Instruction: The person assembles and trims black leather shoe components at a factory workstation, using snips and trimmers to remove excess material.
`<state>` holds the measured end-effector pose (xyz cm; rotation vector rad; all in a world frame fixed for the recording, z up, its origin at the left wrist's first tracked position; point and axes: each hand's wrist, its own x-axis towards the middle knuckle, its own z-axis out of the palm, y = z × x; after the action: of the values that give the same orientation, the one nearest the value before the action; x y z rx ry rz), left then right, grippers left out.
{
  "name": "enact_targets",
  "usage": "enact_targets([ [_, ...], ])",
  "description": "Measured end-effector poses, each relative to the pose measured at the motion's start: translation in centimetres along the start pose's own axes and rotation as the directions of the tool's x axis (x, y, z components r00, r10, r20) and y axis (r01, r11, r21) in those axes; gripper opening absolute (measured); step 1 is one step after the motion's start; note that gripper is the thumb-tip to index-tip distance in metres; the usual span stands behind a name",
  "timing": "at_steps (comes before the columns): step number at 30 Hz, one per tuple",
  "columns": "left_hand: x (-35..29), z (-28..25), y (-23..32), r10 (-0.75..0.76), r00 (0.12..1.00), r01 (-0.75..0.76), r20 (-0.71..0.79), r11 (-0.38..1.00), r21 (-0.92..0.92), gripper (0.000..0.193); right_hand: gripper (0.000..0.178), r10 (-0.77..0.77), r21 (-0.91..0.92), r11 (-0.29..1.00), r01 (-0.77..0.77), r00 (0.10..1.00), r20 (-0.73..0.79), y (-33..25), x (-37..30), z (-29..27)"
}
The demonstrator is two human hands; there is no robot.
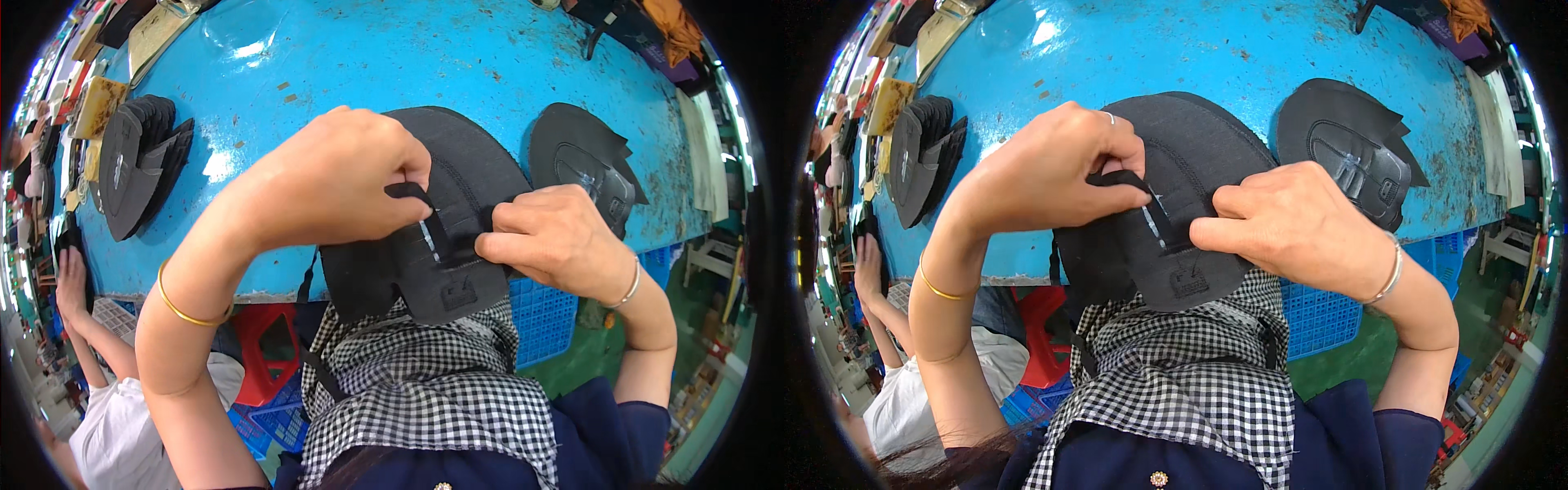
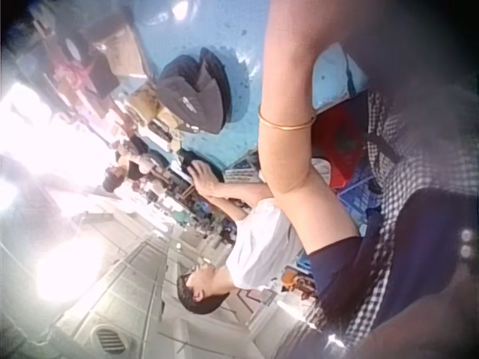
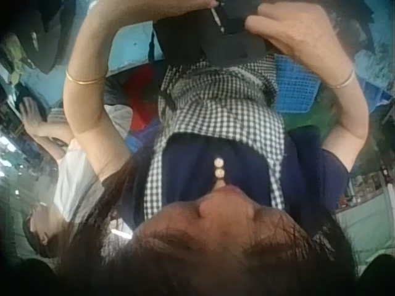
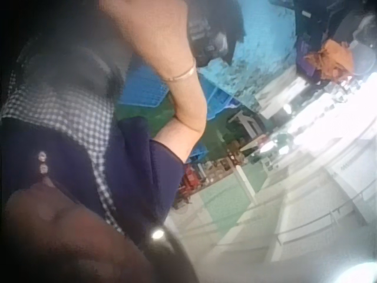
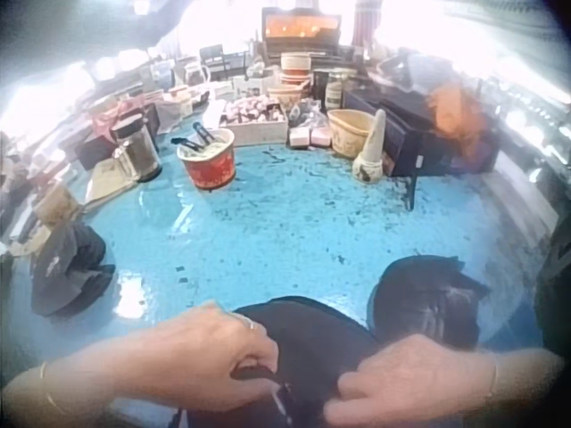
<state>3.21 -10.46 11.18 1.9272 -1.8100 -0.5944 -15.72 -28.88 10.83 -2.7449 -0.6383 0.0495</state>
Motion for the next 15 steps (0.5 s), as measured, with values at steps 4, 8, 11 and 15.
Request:
enact_targets([
  [4, 0.1, -0.6, 0.0, -0.102, 0.988, 0.111, 0.12, 0.991, -0.07, 0.014, 0.016, -0.062, 0.151, 0.987, 0.062, 0.998, -0.002, 1.1, 0.6, -0.1],
  [8, 0.2, -0.4, 0.1, -0.122, 0.985, 0.133, 0.125, 0.988, -0.082, 0.014, 0.014, 0.032, 0.036, 0.999, -0.028, 0.996, -0.087, 0.9, 1.2, 0.4],
  [11, 0.2, -0.7, 0.3, -0.154, 0.98, 0.165, 0.129, 0.983, -0.076, 0.015, 0.013, 0.076, -0.066, 0.994, -0.085, 0.989, -0.125, 0.7, 1.9, 0.4],
  [15, 0.0, -0.9, 0.3, -0.187, 0.967, 0.2, 0.171, 0.978, -0.065, 0.016, 0.018, 0.172, 0.075, 0.984, -0.162, 0.974, -0.148, 0.8, 2.0, -0.5],
])
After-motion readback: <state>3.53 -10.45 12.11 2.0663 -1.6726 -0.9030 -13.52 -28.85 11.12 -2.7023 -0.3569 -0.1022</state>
